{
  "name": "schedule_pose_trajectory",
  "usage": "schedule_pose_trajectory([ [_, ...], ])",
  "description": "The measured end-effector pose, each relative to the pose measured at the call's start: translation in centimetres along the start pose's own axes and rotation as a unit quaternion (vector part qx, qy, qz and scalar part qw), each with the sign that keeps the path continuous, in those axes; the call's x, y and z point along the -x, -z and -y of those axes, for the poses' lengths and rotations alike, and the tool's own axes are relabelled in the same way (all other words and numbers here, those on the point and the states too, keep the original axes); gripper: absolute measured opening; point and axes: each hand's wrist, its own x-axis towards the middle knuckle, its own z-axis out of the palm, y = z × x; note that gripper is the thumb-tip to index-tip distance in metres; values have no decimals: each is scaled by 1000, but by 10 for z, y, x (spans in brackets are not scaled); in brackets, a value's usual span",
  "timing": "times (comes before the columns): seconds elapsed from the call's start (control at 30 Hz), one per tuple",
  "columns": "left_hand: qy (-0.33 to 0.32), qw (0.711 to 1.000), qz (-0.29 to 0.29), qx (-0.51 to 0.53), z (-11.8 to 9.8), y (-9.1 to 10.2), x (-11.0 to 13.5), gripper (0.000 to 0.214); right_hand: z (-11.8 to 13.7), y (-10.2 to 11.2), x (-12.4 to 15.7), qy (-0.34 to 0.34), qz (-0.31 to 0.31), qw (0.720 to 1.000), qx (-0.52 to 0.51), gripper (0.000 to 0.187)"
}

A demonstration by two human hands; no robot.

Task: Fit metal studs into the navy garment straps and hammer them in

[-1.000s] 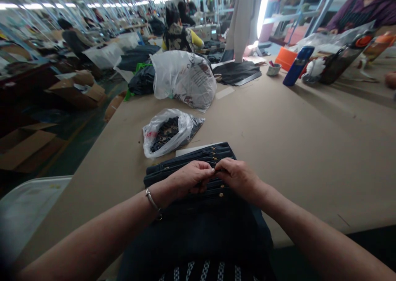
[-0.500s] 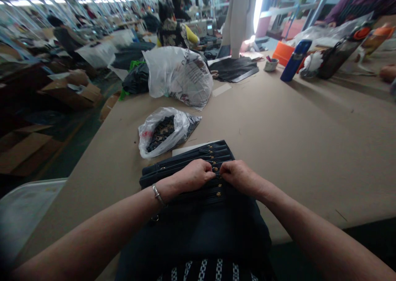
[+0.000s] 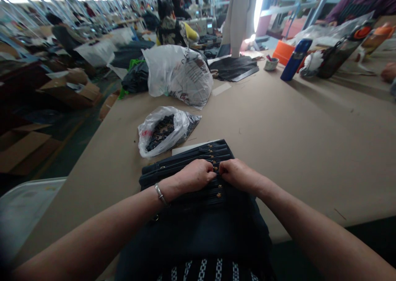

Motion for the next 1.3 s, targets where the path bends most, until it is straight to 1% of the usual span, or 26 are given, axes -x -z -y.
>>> schedule_pose_trajectory([
  [0.13,-6,1000,7,4,-1,0,1,17,1,3,0,-3,15,1000,-13,17],
  [0.23,3,1000,10,-1,-1,0,1,18,2,3,0,-14,12,1000,1,17],
  [0.33,6,1000,0,-4,1,0,1,19,1,2,0,-18,5,1000,9,17],
  [0.5,9,1000,4,5,1,1,1,20,0,3,2,-24,23,998,-53,17],
  [0.63,9,1000,4,10,1,-1,0,20,-1,0,1,-31,-3,998,-48,14],
  [0.77,1,1000,4,18,0,-3,-2,18,-3,-4,-2,-29,-16,998,-47,11],
  [0.9,10,1000,6,15,-3,-4,-2,17,-7,-8,-5,-25,-35,998,-38,10],
  [1.03,6,1000,3,-7,1,-1,1,18,-10,-10,-6,-21,-31,998,-49,7],
  [1.13,26,999,5,-21,7,2,5,18,-11,-9,-6,-22,-29,997,-62,6],
  [1.23,20,1000,-12,12,14,5,9,22,-6,-5,-3,-25,-24,999,-42,5],
  [1.27,13,999,-22,44,15,6,10,26,-2,-2,-1,-22,-34,999,-29,3],
  [1.3,10,995,-29,92,16,6,11,30,4,0,2,-13,-54,998,-22,6],
])
